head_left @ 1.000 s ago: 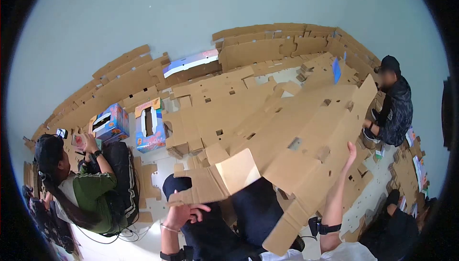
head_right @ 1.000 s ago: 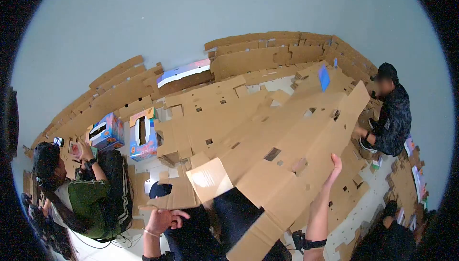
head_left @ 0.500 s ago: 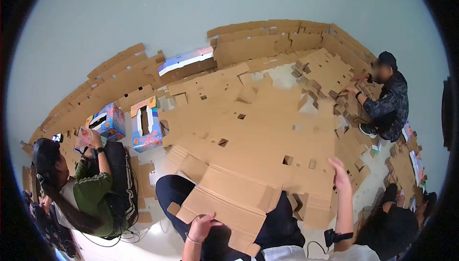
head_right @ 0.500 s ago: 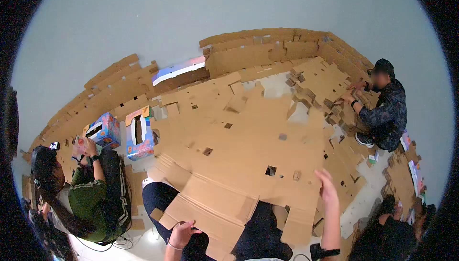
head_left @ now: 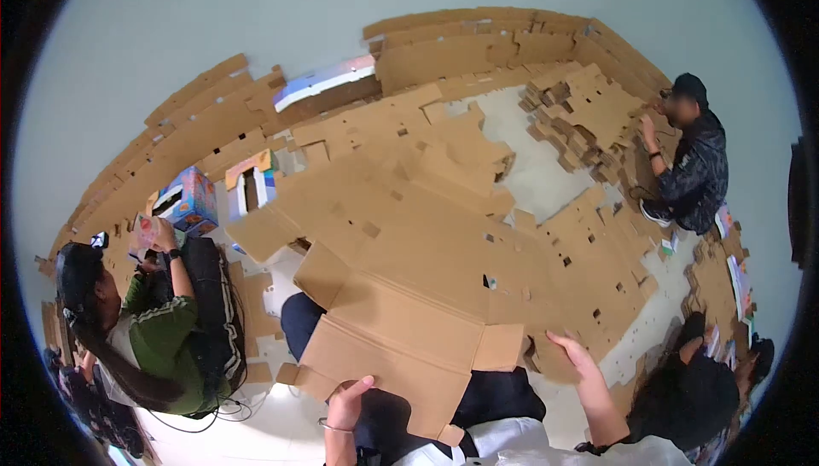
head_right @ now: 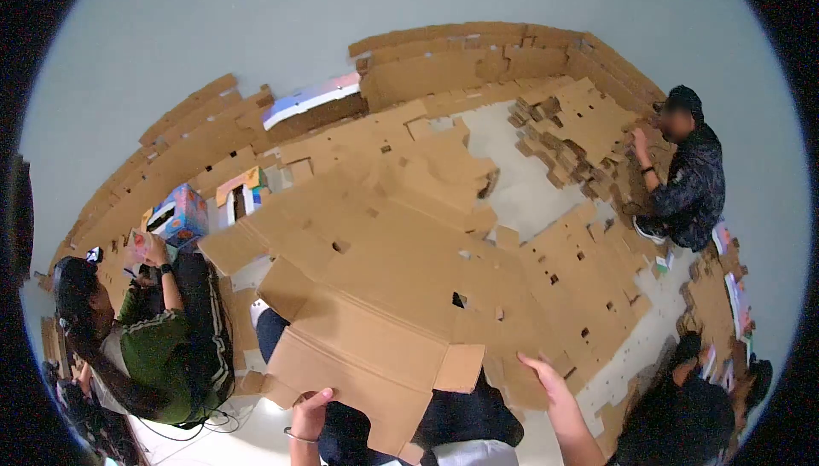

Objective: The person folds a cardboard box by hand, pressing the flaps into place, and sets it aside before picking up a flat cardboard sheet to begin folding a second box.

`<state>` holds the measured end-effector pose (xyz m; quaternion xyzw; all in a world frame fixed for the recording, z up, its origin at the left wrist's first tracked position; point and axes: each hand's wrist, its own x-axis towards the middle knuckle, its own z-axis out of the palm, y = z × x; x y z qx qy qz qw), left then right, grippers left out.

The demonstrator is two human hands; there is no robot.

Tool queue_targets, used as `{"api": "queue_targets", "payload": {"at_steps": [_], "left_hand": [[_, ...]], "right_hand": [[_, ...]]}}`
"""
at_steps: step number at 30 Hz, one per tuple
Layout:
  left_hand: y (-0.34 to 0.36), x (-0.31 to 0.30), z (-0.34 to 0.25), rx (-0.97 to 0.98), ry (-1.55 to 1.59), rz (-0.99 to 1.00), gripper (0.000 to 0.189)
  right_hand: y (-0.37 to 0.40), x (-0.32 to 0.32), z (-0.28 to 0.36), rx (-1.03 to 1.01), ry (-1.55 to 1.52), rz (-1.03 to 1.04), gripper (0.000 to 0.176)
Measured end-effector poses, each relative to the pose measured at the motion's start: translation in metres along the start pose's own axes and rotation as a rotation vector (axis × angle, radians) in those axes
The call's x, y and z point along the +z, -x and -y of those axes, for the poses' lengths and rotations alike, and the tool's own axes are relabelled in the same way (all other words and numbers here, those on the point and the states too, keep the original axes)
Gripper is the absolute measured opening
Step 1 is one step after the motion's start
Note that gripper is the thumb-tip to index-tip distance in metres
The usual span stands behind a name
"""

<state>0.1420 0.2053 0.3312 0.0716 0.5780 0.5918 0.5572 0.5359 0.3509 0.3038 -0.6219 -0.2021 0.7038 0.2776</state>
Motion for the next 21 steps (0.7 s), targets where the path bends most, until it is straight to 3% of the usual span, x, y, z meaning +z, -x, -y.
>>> {"api": "queue_targets", "payload": {"at_steps": [3,5,7,9,10,12,14,16,17,21], "left_hand": [[0.002,0.004,-0.001,-0.004,0.138,0.012,0.031],[0.009,0.019,-0.016,0.044,0.08,0.077,0.029],[0.008,0.036,-0.025,0.095,0.022,0.137,0.028],[0.009,0.046,-0.024,-0.137,-0.213,0.315,0.026],[0.009,0.054,-0.026,-0.141,-0.208,0.303,0.026],[0.012,0.076,-0.026,0.11,-0.476,0.531,0.031],[0.013,0.095,-0.024,0.203,-0.623,0.696,0.031],[0.012,0.117,-0.003,0.238,-0.55,0.843,0.031],[0.015,0.133,-0.002,0.147,-0.551,0.867,0.031],[0.004,0.196,0.037,0.003,-0.433,1.066,0.046]], "right_hand": [[0.013,0.013,0.02,0.138,-0.028,-0.096,0.085],[0.007,0.006,0.02,-0.079,0.015,-0.244,0.089],[-0.006,-0.011,0.03,-0.164,0.061,-0.317,0.089],[-0.017,-0.042,0.033,-0.238,0.121,-0.376,0.088],[-0.022,-0.061,0.037,-0.33,0.142,-0.356,0.089],[-0.019,-0.09,0.037,-0.412,0.169,-0.341,0.09],[0.002,-0.108,0.037,-0.556,0.076,-0.448,0.058],[0.021,-0.161,0.037,-0.539,0.137,-0.418,0.049],[0.029,-0.187,0.038,-0.52,0.192,-0.391,0.042],[0.071,-0.254,0.029,-0.572,0.21,-0.641,0.04]]}}
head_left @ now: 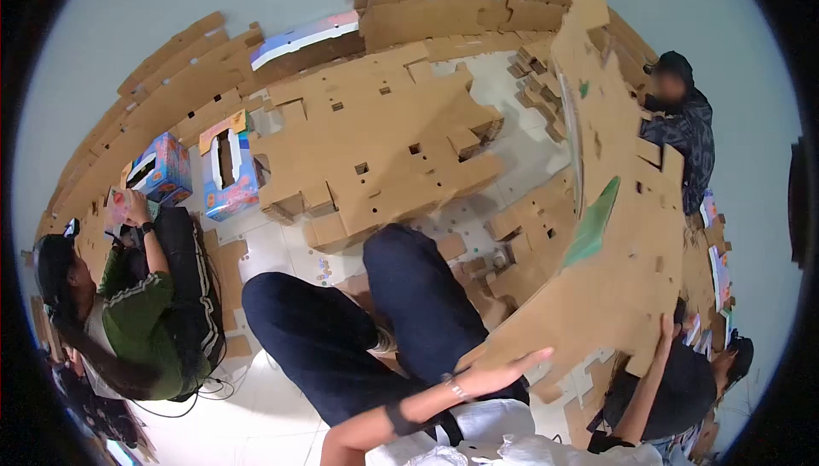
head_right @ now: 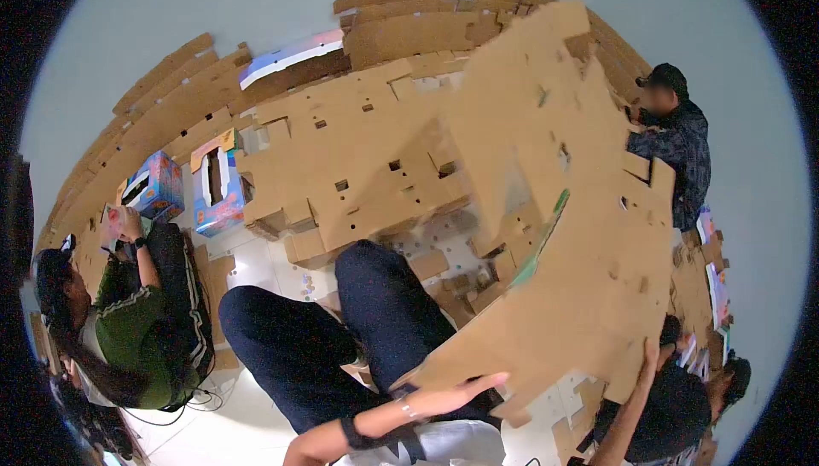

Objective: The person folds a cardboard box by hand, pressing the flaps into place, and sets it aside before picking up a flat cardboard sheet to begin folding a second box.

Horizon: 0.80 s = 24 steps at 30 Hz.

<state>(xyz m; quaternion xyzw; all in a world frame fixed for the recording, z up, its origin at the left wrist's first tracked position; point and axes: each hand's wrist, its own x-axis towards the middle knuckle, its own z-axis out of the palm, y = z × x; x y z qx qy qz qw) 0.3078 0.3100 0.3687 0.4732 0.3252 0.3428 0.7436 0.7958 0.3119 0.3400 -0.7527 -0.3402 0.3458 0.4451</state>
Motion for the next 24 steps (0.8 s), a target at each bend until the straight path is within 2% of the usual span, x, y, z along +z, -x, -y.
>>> {"api": "queue_targets", "payload": {"at_steps": [2,3,5,6,8,10,12,14,15,16,18,19,20,21,22,23,24], "left_hand": [[-0.045,0.01,0.028,-0.121,0.162,0.148,0.053],[-0.07,0.018,0.054,-0.23,0.201,0.233,0.078],[-0.097,0.038,0.103,-0.291,0.714,0.148,0.079],[-0.092,0.043,0.12,-0.29,0.72,0.144,0.079],[-0.071,0.051,0.149,-0.264,0.49,0.321,0.074],[-0.045,0.035,0.154,-0.515,0.496,0.471,0.053],[-0.025,0.015,0.161,-0.277,0.68,0.384,0.044],[-0.01,-0.016,0.124,-0.08,0.488,0.138,0.035],[-0.002,-0.031,0.107,0.005,0.45,0.043,0.035],[0.008,-0.045,0.088,-0.05,0.41,-0.026,0.035],[0.032,-0.066,0.054,-0.025,0.32,-0.236,0.034],[0.046,-0.074,0.024,-0.163,0.289,-0.362,0.034],[0.061,-0.08,0.007,-0.136,0.349,-0.488,0.031],[0.077,-0.087,0.0,-0.068,0.35,-0.589,0.031],[0.087,-0.09,-0.01,-0.044,0.229,-0.788,0.027],[0.094,-0.094,-0.015,0.022,0.119,-1.003,0.022],[0.103,-0.105,-0.008,0.047,-0.158,-1.175,0.018]], "right_hand": [[-0.004,-0.034,-0.014,-0.004,0.068,-0.129,0.04],[-0.01,-0.05,-0.022,0.0,0.113,-0.194,0.039],[-0.031,-0.075,-0.046,0.004,0.223,-0.306,0.038],[-0.048,-0.081,-0.06,-0.001,0.282,-0.354,0.038],[-0.084,-0.088,-0.092,-0.021,0.427,-0.422,0.037],[-0.128,-0.084,-0.127,-0.055,0.578,-0.452,0.036],[-0.176,-0.056,-0.162,-0.148,0.748,-0.397,0.036],[-0.22,-0.001,-0.205,-0.343,1.023,-0.256,0.035],[-0.235,0.031,-0.242,-0.442,1.449,-0.306,0.033],[-0.236,0.068,-0.234,-0.421,1.216,0.007,0.03],[-0.223,0.144,-0.259,-0.19,0.985,0.219,0.037],[-0.197,0.182,-0.233,-0.026,0.892,0.311,0.043],[-0.162,0.228,-0.19,0.144,0.809,0.384,0.05],[-0.167,0.249,-0.217,0.142,0.772,0.371,0.056],[-0.174,0.268,-0.245,0.14,0.736,0.358,0.062],[-0.171,0.282,-0.247,0.145,0.739,0.36,0.062],[-0.169,0.298,-0.25,0.088,0.817,0.282,0.064]]}}
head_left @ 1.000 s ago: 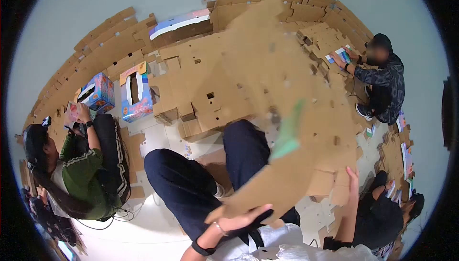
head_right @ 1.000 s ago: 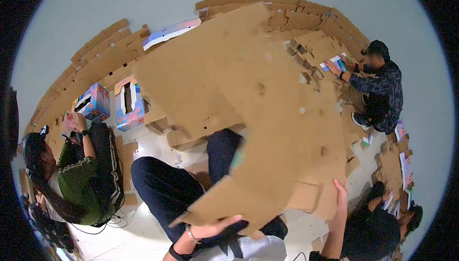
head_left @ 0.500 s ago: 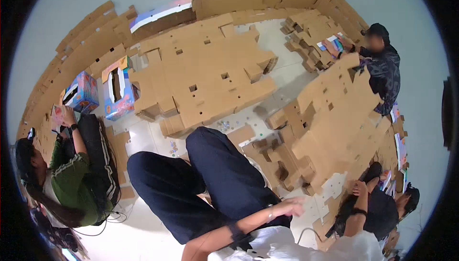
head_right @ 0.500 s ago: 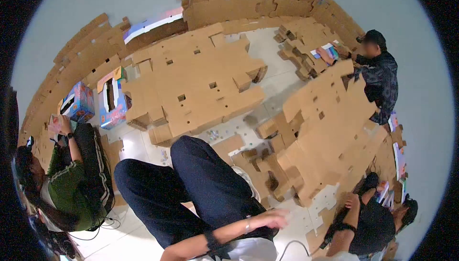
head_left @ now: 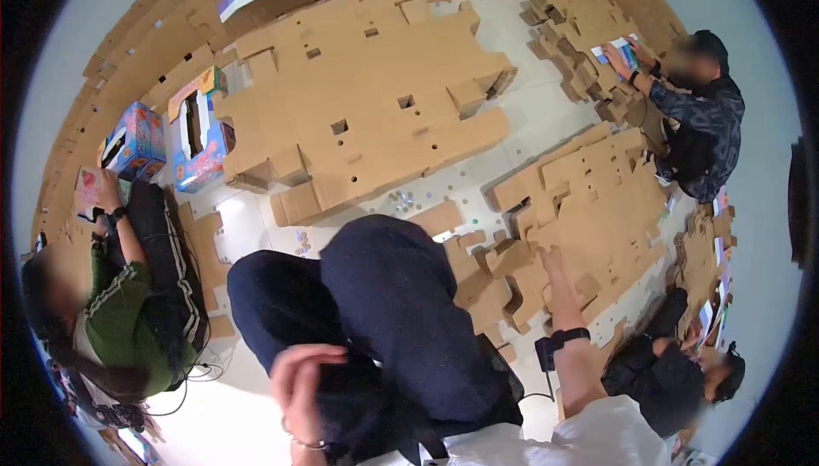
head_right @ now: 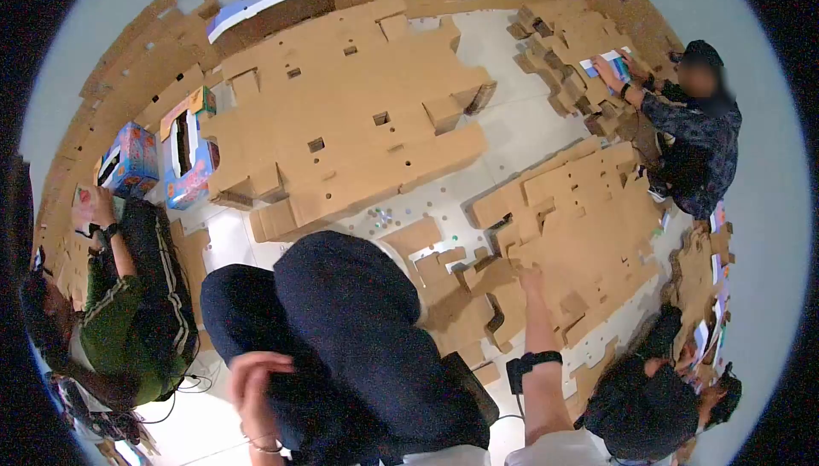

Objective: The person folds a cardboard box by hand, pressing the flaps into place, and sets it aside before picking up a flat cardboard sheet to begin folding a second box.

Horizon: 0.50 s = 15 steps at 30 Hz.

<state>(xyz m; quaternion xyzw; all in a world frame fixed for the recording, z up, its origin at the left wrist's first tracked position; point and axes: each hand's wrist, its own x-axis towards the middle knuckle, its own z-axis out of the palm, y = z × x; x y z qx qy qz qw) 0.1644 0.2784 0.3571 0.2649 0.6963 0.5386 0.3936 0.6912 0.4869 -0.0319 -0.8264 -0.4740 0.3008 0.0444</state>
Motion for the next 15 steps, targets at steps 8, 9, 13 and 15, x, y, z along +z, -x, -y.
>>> {"api": "queue_targets", "payload": {"at_steps": [8,9,13,15], "left_hand": [[-0.034,-0.011,0.045,0.168,-0.738,-0.459,0.027],[-0.037,-0.002,0.039,0.194,-0.916,-0.416,0.034],[-0.052,0.0,0.039,0.145,-1.075,-0.406,0.037],[-0.063,0.004,0.028,0.04,-1.187,-0.422,0.039]], "right_hand": [[-0.083,0.006,0.022,0.172,0.115,-0.245,0.069],[-0.108,0.008,0.012,0.172,0.127,-0.24,0.069],[-0.144,0.002,0.026,0.131,0.309,-0.281,0.064],[-0.126,-0.027,0.073,0.148,0.307,-0.253,0.063]]}}
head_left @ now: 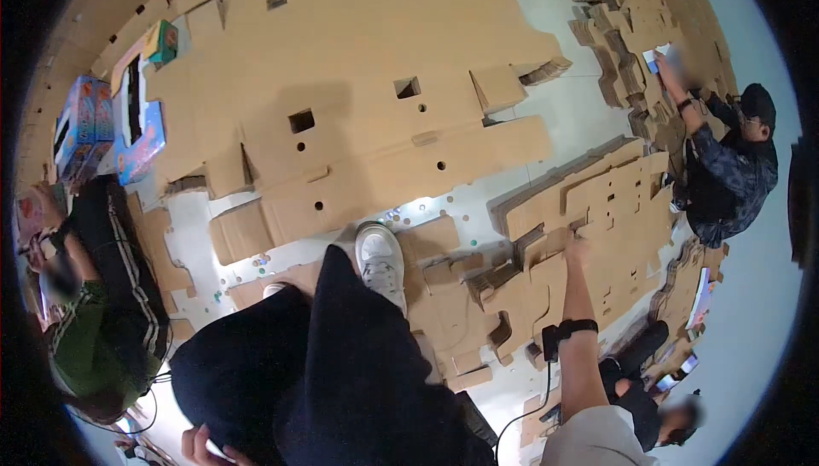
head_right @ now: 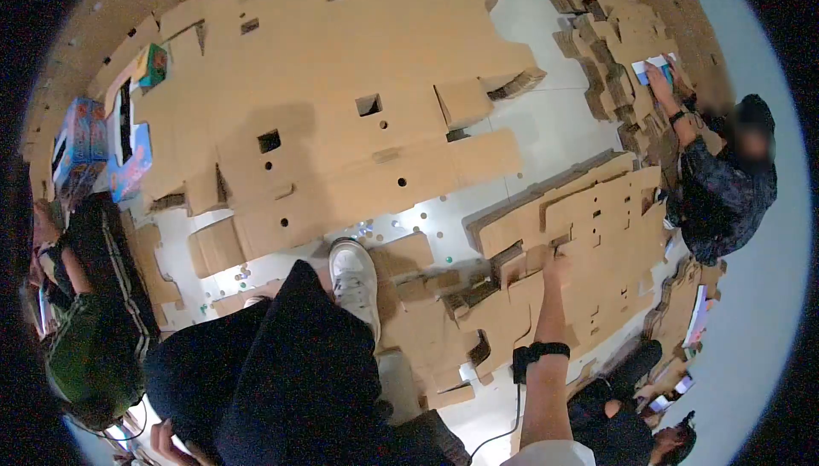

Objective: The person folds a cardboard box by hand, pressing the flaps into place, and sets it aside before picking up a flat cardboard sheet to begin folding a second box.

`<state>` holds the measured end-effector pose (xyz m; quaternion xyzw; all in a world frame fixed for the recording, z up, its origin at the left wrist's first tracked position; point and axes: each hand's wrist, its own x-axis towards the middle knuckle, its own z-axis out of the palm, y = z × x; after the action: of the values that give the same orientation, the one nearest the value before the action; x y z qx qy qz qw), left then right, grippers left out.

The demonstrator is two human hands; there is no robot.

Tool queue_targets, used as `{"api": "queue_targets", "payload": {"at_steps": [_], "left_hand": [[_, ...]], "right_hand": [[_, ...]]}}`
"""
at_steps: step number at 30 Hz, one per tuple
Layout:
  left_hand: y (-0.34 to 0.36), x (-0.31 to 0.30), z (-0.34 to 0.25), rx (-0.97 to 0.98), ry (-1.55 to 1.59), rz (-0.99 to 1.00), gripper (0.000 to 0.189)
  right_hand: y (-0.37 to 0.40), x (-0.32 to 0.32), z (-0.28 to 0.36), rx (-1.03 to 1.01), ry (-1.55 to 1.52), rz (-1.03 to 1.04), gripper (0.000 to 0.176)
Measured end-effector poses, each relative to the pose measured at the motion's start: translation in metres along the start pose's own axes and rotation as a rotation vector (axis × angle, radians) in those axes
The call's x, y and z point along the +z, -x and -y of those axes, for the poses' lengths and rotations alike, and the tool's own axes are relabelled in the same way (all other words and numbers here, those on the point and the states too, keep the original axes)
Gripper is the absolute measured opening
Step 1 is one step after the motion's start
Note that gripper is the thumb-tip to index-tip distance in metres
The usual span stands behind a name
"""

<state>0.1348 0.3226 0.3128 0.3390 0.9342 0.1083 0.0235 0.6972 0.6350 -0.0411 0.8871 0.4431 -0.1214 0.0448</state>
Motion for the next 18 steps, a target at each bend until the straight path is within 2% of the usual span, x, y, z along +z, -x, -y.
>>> {"api": "queue_targets", "payload": {"at_steps": [3,5,6,8,9,11,15,17,18], "left_hand": [[-0.003,0.016,0.011,-0.046,0.07,-0.168,0.043],[-0.007,0.031,0.007,-0.125,0.16,-0.324,0.046],[-0.008,0.032,0.009,-0.12,0.154,-0.319,0.046],[-0.007,0.028,0.014,-0.123,0.131,-0.3,0.048],[-0.007,0.025,0.016,-0.109,0.043,-0.278,0.046],[-0.01,0.023,0.019,-0.079,0.066,-0.287,0.045],[-0.009,0.03,0.033,-0.002,0.176,-0.298,0.043],[-0.004,0.042,0.052,0.026,0.231,-0.374,0.039],[-0.001,0.052,0.064,0.033,0.26,-0.448,0.037]], "right_hand": [[-0.013,0.0,0.002,0.043,0.195,-0.005,0.056],[-0.05,0.006,-0.039,0.197,-0.015,0.178,0.052],[-0.059,0.008,-0.062,0.203,-0.013,0.184,0.052],[-0.058,0.016,-0.09,0.398,-0.538,-0.022,0.049],[-0.05,0.018,-0.099,0.404,-0.545,-0.017,0.049],[-0.023,-0.005,-0.104,0.228,-0.679,-0.112,0.043],[0.042,-0.052,-0.094,0.133,-0.794,-0.162,0.033],[0.07,-0.065,-0.079,-0.005,-0.557,-0.148,0.038],[0.083,-0.062,-0.071,0.002,-0.559,-0.159,0.038]]}}
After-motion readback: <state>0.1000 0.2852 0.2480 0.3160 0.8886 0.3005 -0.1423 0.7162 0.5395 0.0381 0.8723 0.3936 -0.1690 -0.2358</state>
